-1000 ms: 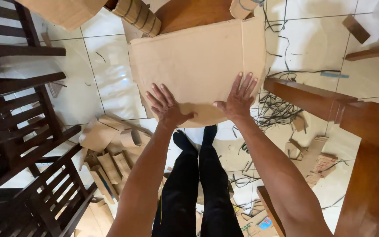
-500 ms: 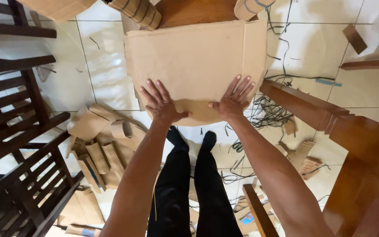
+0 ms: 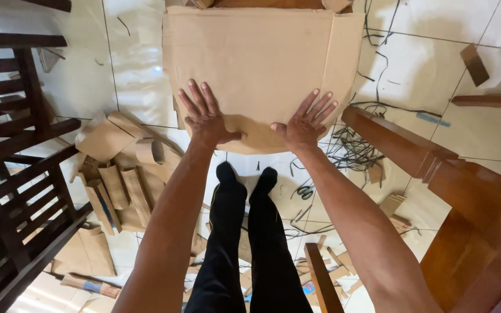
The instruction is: Wrapping a wooden chair with cardboard and securing it with plastic straps
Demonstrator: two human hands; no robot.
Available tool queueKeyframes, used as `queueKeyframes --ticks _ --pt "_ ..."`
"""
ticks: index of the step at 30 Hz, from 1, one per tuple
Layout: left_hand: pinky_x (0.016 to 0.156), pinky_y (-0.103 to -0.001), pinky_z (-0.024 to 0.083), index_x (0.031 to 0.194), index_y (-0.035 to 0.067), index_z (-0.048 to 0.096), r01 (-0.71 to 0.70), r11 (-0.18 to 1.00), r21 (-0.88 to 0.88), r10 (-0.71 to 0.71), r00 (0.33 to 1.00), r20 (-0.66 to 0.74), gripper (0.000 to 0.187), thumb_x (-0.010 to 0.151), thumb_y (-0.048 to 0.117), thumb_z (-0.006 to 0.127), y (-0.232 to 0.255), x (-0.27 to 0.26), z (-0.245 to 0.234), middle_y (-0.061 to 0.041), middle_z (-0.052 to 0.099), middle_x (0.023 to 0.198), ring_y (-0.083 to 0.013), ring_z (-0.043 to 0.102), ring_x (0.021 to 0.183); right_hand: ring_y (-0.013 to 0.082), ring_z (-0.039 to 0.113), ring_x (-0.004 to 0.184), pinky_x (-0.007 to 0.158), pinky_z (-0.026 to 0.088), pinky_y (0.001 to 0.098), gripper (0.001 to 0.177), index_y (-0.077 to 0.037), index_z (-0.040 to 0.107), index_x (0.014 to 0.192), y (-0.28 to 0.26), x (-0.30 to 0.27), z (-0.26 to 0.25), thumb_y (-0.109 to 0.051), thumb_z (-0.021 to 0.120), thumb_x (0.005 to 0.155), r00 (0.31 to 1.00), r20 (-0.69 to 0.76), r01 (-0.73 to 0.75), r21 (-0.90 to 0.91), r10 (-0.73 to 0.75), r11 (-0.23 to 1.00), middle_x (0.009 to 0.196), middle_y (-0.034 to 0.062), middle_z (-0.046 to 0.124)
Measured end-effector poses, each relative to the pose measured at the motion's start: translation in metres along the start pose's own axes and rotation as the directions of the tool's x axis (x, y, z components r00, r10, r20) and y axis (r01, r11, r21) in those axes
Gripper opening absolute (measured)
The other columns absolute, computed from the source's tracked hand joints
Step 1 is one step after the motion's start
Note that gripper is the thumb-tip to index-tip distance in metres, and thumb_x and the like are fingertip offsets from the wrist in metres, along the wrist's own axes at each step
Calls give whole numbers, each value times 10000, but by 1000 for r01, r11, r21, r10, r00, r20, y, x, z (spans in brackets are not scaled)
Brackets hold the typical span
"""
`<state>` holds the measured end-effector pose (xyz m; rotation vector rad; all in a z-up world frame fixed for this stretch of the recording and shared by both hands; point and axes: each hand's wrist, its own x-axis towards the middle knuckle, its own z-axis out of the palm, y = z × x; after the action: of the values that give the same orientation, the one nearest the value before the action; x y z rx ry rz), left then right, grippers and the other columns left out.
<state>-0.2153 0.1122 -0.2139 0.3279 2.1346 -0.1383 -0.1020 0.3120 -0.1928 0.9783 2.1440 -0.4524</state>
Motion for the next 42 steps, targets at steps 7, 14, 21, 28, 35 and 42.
queueKeyframes --ticks 7,14,21,28,35,42 --pt "1172 -613 348 1588 -1 -259 -42 998 -55 42 999 9 1687 604 850 817 2 -8 -14 -295 -323 1620 -591 -272 1450 543 -109 1527 1195 134 758 1320 -41 25 1669 11 -26 -11 -546 854 774 956 -256 193 187 -142 963 1674 289 -119" --pt "1173 -624 343 1587 -4 -251 -129 984 -121 116 988 -102 1686 600 804 852 -8 -14 1 -308 -299 1628 -619 -262 1443 477 14 1552 1178 108 767 890 -47 286 1653 40 58 -7 -446 711 981 739 -641 366 127 -205 922 1688 264 33" --pt "1128 -791 -45 1525 -220 33 -548 823 149 470 511 -719 1524 705 889 682 -32 5 63 -458 -70 1589 -680 -192 1416 423 591 1167 907 485 572 849 -161 169 1642 52 107 -44 -501 672 1050 684 -703 362 97 -193 927 1425 229 468" --pt "1187 -712 112 1523 -93 317 -644 761 78 338 291 -895 1282 678 747 791 -40 3 108 -371 210 1601 -657 50 1452 467 513 1308 1062 363 580 862 50 222 1567 73 107 -18 -474 669 1049 678 -717 387 162 -161 908 1464 322 502" --pt "1192 -730 147 1590 -6 269 -683 690 -240 142 453 -880 1226 716 630 848 -41 18 86 -301 97 1650 -649 24 1465 371 691 970 787 566 538 600 -62 564 1307 110 133 -13 -533 762 992 776 -614 568 581 -144 583 1100 201 649" --pt "999 -593 520 1549 170 328 -527 586 -615 -167 665 -728 1168 703 801 827 -66 133 26 -108 486 1448 -395 548 1310 401 689 1084 866 560 600 858 -53 498 1460 124 167 -10 -666 778 929 900 -419 429 800 -122 420 1260 269 643"
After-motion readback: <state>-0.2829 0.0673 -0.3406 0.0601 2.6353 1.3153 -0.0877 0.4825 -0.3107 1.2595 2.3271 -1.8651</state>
